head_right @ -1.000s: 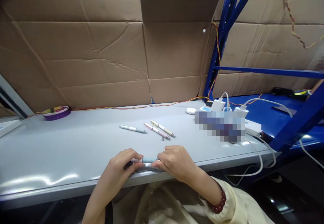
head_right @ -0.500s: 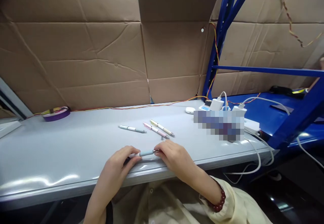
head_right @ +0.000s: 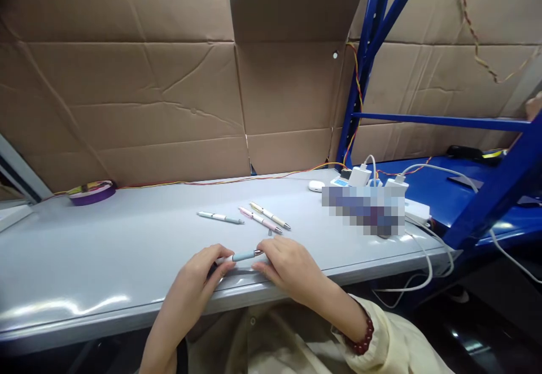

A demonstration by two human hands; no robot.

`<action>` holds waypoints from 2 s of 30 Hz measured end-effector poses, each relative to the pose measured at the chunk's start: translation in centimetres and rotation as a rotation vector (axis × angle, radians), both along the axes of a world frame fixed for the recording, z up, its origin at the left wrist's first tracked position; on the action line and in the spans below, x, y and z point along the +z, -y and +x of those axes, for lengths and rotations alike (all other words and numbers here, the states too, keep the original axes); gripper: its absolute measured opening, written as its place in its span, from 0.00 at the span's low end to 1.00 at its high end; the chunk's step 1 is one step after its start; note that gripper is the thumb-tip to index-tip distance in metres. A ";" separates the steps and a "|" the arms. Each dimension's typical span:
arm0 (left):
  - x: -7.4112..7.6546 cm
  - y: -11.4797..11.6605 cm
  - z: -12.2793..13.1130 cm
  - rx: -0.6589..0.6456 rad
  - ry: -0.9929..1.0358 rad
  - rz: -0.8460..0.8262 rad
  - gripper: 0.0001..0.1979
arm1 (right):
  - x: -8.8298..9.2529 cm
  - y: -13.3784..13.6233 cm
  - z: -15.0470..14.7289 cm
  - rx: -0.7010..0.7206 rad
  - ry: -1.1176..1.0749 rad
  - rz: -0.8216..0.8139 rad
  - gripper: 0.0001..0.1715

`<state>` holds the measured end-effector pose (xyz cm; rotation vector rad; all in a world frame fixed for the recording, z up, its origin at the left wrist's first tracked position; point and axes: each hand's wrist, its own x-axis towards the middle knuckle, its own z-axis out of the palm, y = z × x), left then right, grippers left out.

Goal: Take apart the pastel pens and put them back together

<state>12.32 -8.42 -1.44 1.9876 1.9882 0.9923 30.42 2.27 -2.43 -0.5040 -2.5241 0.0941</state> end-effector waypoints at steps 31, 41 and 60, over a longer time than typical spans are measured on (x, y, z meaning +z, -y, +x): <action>0.2 0.2 0.6 -0.024 0.012 0.023 0.07 | -0.3 -0.1 0.5 0.051 0.000 -0.052 0.13; 0.2 0.2 0.8 -0.011 -0.017 0.045 0.06 | -0.6 -0.5 0.6 -0.018 0.082 -0.048 0.21; 0.2 0.1 0.6 -0.037 0.003 0.047 0.07 | -0.2 -0.3 0.5 -0.020 0.060 -0.073 0.20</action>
